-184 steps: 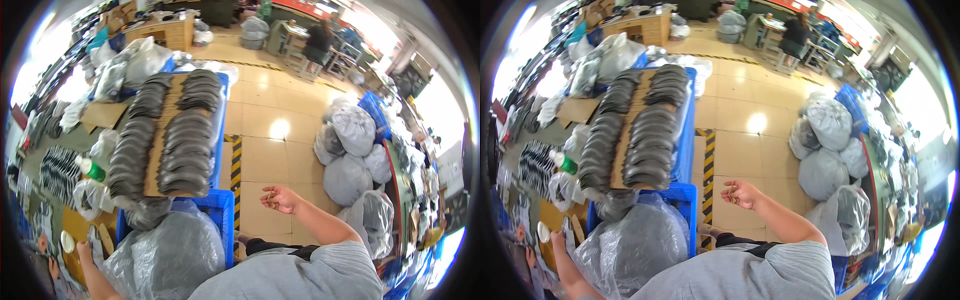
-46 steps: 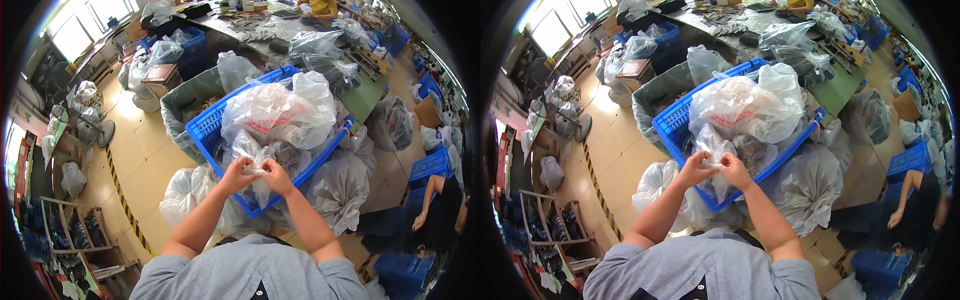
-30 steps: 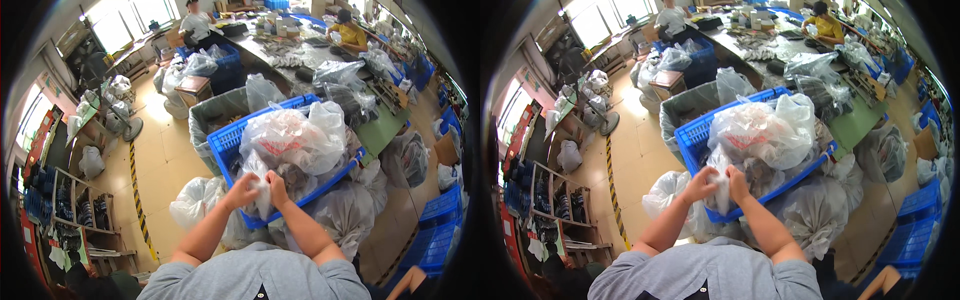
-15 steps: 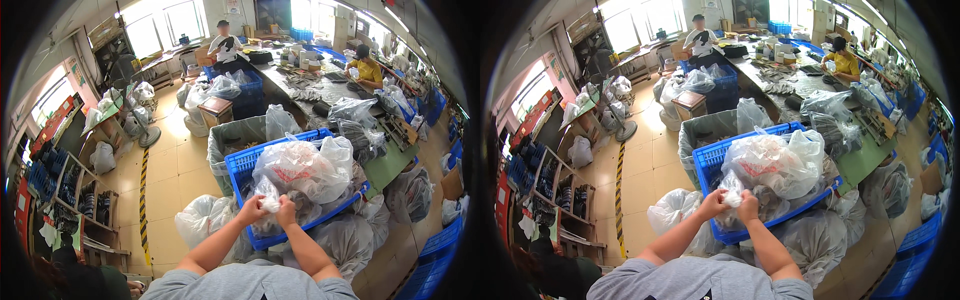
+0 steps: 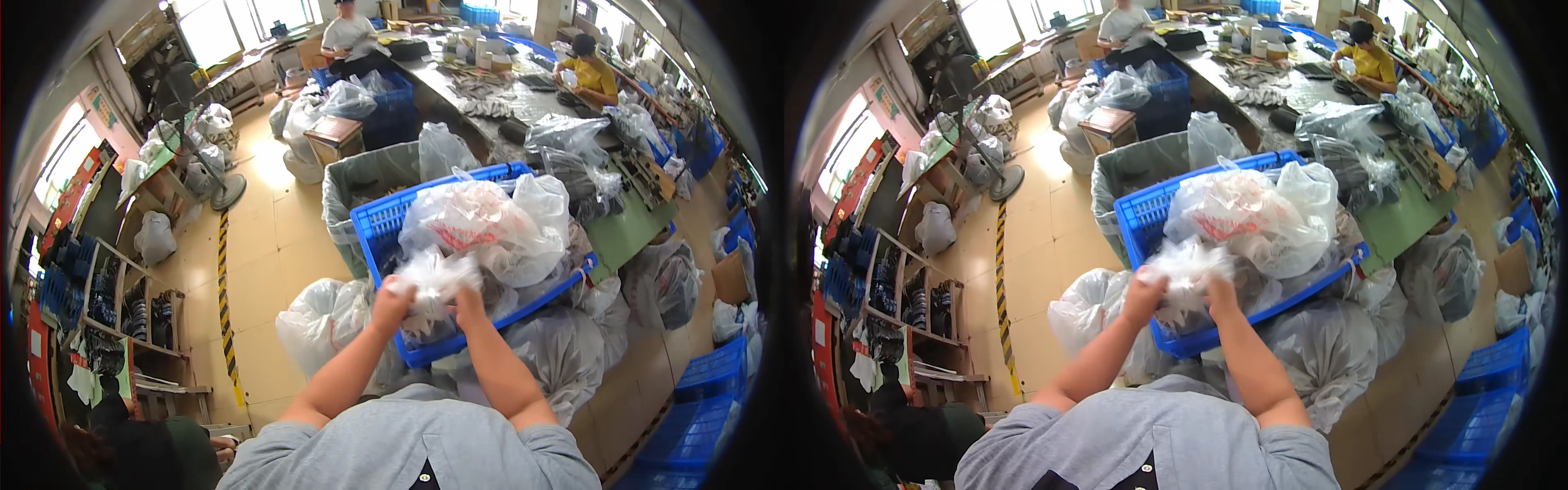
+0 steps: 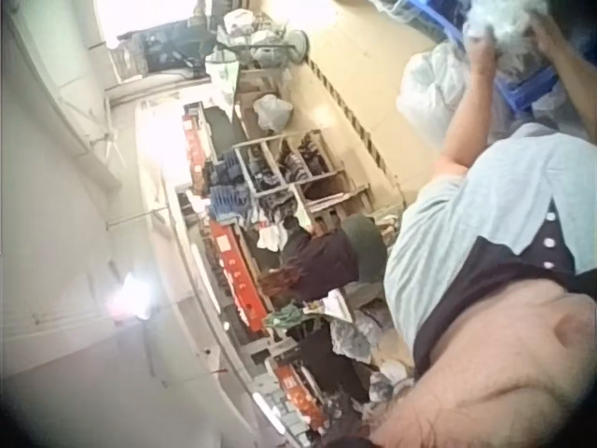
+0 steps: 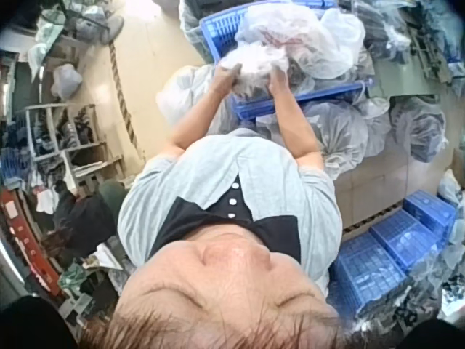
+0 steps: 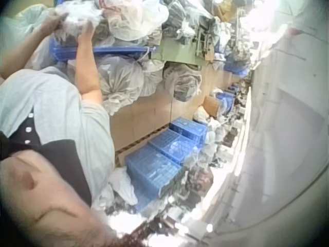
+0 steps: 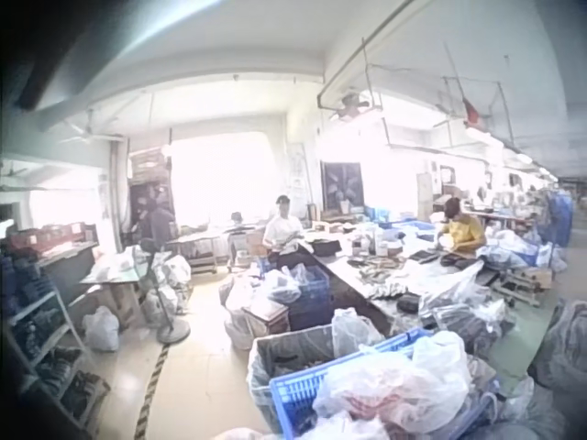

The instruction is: The person sorts dark gray shoe parts from plastic bags into blue crates in a factory setting. They pick up items from a pile of bags, inspect them, and place them into the crates while other workers are visible in the background.

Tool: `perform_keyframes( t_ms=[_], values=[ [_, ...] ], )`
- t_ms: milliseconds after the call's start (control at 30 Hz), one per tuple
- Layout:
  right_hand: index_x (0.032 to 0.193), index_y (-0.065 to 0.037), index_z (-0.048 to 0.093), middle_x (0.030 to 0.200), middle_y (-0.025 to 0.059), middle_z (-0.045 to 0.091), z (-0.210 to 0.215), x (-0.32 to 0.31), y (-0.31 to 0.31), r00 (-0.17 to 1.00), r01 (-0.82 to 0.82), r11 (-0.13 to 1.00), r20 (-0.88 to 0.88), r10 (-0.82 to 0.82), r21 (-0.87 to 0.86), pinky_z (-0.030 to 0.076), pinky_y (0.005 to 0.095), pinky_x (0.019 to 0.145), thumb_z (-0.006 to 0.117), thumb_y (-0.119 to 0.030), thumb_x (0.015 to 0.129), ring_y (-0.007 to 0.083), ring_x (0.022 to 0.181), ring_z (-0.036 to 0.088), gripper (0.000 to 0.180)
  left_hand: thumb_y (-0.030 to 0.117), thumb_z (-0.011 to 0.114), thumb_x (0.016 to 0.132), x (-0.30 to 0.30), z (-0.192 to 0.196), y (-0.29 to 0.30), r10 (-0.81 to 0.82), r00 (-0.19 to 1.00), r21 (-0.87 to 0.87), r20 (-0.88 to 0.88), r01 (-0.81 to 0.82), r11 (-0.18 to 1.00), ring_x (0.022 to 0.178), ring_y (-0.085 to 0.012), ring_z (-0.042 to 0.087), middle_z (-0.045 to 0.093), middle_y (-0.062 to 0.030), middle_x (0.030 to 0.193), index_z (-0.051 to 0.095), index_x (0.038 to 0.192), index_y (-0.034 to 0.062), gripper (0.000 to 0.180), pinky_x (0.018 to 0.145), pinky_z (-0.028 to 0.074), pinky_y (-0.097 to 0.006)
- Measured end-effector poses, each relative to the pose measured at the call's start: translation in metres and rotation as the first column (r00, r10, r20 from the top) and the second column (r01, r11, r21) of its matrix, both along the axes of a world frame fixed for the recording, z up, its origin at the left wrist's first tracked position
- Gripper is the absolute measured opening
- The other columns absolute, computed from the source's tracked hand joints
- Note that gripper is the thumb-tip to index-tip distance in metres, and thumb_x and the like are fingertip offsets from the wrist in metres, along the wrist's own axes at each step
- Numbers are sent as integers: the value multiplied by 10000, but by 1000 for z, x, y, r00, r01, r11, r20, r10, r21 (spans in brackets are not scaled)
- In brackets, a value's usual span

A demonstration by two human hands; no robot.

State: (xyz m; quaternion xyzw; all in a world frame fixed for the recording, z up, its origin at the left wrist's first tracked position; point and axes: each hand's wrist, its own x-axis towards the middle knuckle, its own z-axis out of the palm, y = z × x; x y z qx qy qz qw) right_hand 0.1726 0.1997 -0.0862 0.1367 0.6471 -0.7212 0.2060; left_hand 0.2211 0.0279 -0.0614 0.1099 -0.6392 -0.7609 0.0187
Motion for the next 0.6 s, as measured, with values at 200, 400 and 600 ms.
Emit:
perform_keyframes(
  t_ms=[200,400,600],
  values=[
    [1172,-88,540,1246,128,512,22,-6,40,903,-429,804,-189,386,-411,331,455,978,469,-462,870,284,1119,480,486,118,524,898,14,-8,-22,-26,990,689,140,-78,721,681,-162,505,549,-33,754,537,903,44,75,660,408,-301],
    [1110,-71,570,1188,106,557,-3,-23,3,332,-64,436,-393,857,898,316,418,1024,540,-114,755,289,1177,459,358,108,611,838,33,-26,-28,-164,986,540,3,136,831,763,-162,541,578,-26,860,552,1012,36,198,720,444,-304],
    [850,-121,596,988,68,616,-1,-41,-37,2,171,512,-520,854,842,336,393,998,569,-178,718,220,1036,555,146,56,592,747,35,-25,-13,-210,969,-729,-131,50,683,1021,-246,557,584,-148,1094,547,1129,57,385,879,444,-341]
  ],
)
